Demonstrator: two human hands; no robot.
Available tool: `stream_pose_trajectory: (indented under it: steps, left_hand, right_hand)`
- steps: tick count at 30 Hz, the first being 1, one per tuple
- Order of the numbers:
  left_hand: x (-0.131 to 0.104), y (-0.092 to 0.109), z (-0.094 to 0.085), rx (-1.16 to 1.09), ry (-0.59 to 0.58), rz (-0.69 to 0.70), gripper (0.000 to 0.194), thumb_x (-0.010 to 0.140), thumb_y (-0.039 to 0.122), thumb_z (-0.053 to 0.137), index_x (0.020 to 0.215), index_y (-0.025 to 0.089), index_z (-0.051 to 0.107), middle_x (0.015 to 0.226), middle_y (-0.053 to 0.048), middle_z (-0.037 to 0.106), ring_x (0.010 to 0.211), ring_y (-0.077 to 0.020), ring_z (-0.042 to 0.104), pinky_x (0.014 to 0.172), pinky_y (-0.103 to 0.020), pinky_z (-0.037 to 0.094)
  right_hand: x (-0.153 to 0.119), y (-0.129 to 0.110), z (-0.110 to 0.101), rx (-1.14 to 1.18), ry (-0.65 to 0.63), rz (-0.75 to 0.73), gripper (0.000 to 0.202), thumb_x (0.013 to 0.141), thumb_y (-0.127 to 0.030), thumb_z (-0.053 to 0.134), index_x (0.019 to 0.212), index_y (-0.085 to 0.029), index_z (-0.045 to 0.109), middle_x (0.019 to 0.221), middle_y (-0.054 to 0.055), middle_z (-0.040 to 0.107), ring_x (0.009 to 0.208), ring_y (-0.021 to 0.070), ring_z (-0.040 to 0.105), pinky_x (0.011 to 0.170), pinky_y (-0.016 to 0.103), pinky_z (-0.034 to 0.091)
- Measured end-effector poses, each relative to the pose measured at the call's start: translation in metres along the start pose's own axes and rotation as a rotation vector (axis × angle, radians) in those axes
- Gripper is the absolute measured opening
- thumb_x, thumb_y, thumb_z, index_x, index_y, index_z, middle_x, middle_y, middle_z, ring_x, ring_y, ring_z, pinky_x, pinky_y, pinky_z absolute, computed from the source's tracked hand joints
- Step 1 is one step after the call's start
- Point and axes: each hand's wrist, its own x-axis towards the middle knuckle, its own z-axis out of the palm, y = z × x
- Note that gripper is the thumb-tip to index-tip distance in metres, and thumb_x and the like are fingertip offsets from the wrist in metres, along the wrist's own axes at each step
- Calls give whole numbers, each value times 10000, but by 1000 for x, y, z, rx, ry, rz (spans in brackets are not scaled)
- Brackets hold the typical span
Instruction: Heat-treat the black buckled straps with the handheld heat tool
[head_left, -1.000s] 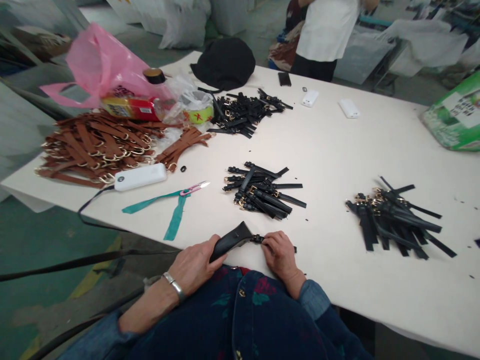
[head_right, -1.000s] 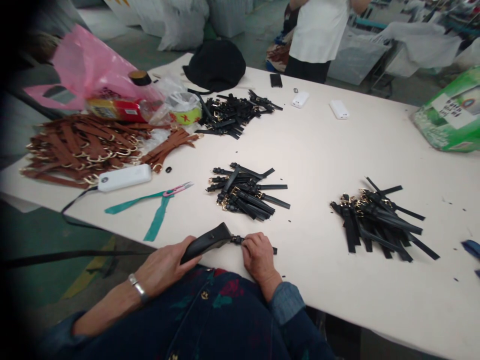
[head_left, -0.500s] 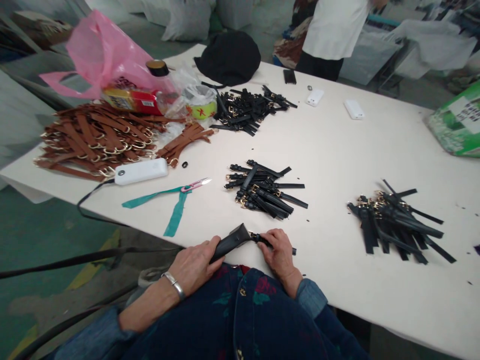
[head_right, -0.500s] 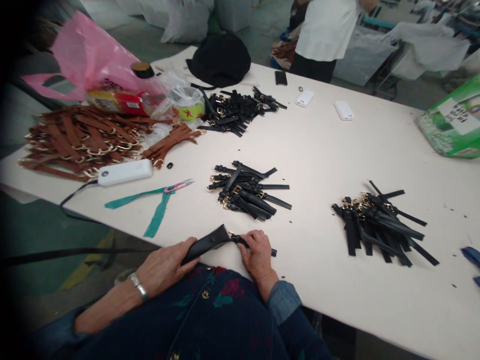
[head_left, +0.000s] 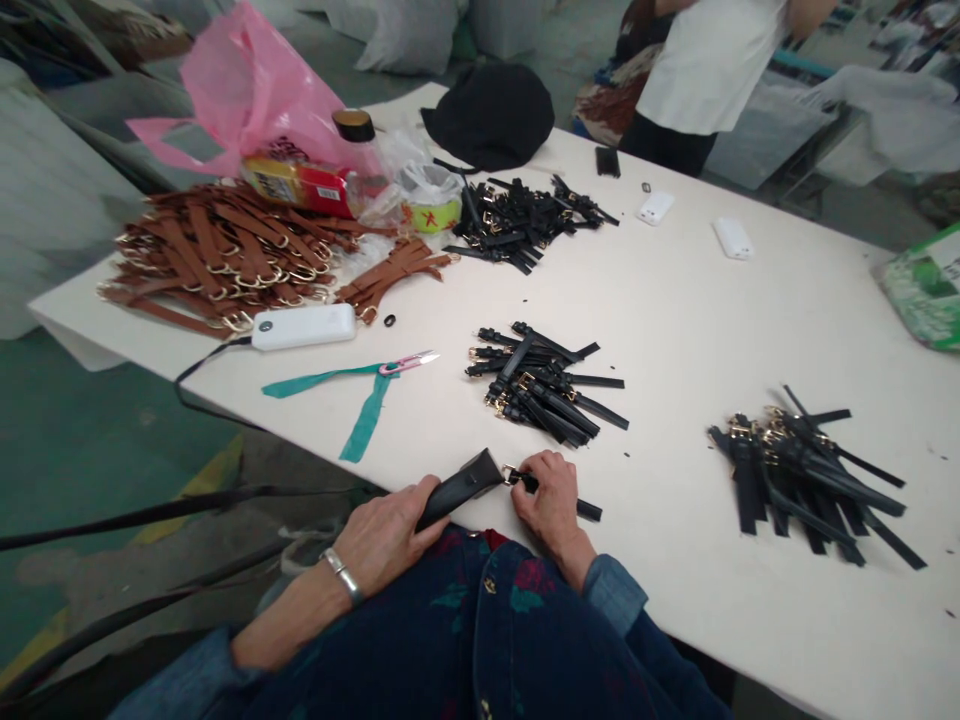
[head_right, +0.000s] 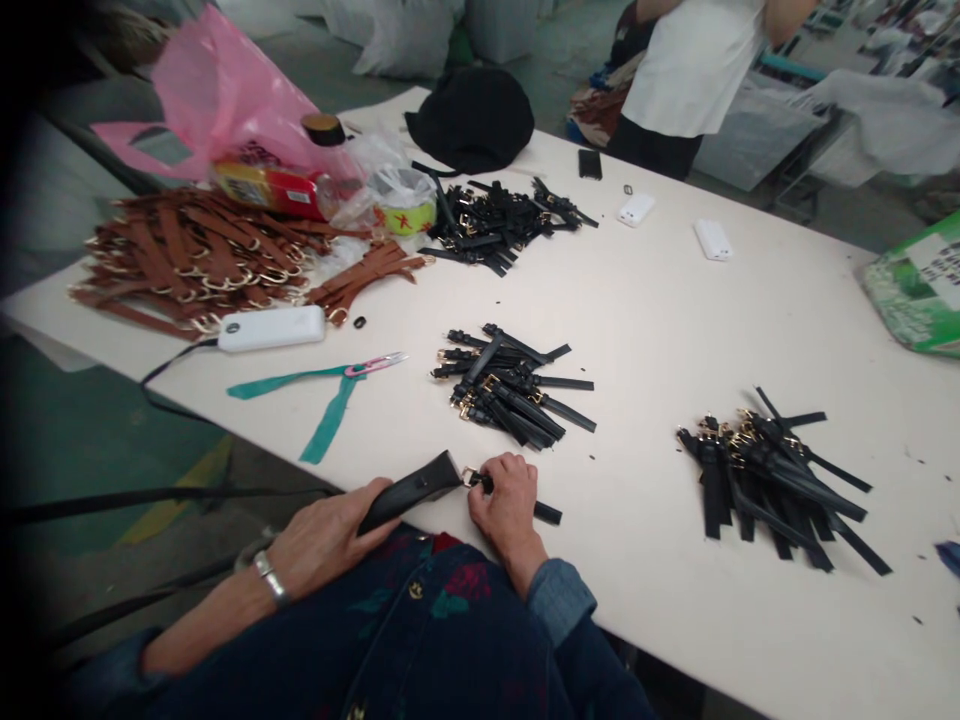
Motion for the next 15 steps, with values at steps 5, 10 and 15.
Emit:
stream_pose_trajectory:
  steps: [5,10,15]
  left_hand:
    - [-1,-2,0,-25,-5,-7,291,797,456,319,990,264,421,860,-17,620,763,-182,592,611,-253,378]
    - [-2,-5,3,-33,2,16,295,800,451,314,1004,267,421,870,-16,620,773,-190,591,619,-263,391]
    - [-3,-5,2,-53,-16,9,305,800,436,322,1027,260,427,887,-18,619,809,-193,588,656,-272,405]
  right_hand:
    - [3,-2,4,-41,-20,8,52,656,-183,509,695,-181,543,738,20,490,783,170,397,701,287,243]
    - [3,-4,1,-72,-39,-4,59,689,-191,494,729,-179,536,751,26,488,796,173,402,704,287,257]
    - [4,-6,-4,-160,-94,-49,71,692,-204,496,755,-183,522,784,51,475,794,184,413,681,289,297]
